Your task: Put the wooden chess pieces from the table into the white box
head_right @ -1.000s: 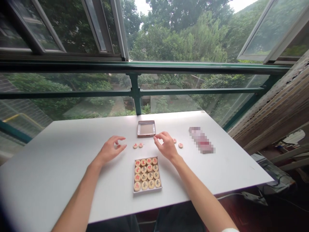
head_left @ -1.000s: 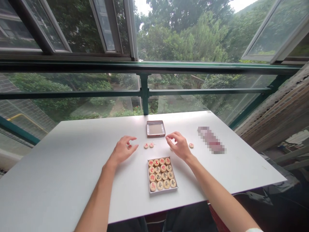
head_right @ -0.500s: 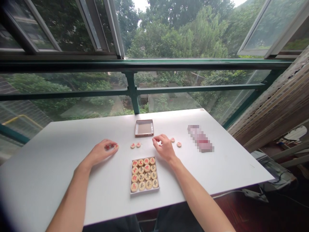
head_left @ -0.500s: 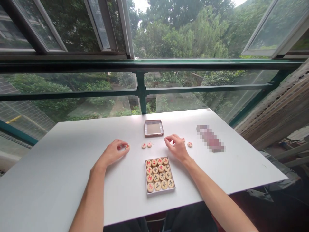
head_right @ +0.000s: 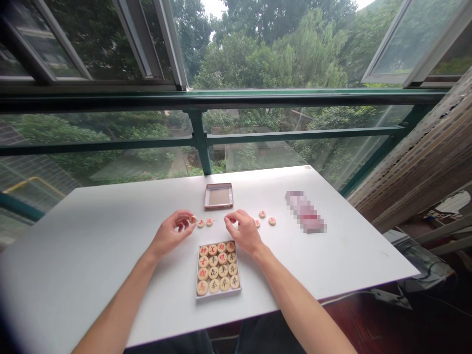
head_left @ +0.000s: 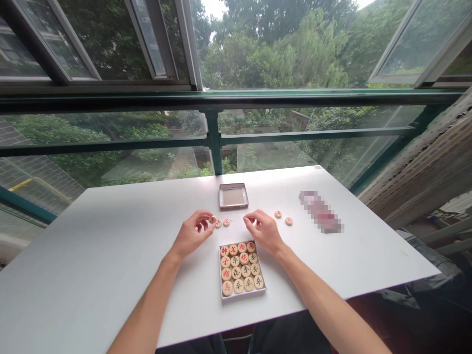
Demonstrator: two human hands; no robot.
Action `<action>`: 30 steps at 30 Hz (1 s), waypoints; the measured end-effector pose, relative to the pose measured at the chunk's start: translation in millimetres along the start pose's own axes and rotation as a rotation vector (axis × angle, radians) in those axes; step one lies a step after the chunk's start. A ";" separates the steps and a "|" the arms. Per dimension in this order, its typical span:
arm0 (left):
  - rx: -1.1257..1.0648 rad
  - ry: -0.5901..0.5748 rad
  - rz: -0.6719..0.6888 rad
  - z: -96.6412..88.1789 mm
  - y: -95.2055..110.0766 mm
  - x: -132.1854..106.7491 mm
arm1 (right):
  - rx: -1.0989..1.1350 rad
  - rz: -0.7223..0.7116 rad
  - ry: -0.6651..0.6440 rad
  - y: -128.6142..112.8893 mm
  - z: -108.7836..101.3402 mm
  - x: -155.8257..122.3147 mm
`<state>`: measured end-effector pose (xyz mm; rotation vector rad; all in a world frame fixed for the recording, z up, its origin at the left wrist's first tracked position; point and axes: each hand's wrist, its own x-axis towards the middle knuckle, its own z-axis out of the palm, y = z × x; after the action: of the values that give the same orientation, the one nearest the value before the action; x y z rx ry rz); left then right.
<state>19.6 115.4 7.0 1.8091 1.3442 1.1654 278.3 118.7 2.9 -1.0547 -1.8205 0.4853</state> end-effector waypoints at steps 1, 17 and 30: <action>-0.022 -0.029 -0.001 5.6 2.5 -1.0 | 0.004 0.000 -0.005 -1.2 0.5 -0.6; -0.319 -0.252 -0.101 41.0 17.6 -7.4 | 0.167 -0.041 -0.153 -22.0 1.5 -5.5; -0.398 -0.304 -0.089 41.7 23.3 -9.9 | 0.204 0.006 -0.152 -20.7 1.7 -4.3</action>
<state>66.0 100.3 5.5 1.5454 0.9325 0.9798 268.2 103.9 14.3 -0.9034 -1.8550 0.7558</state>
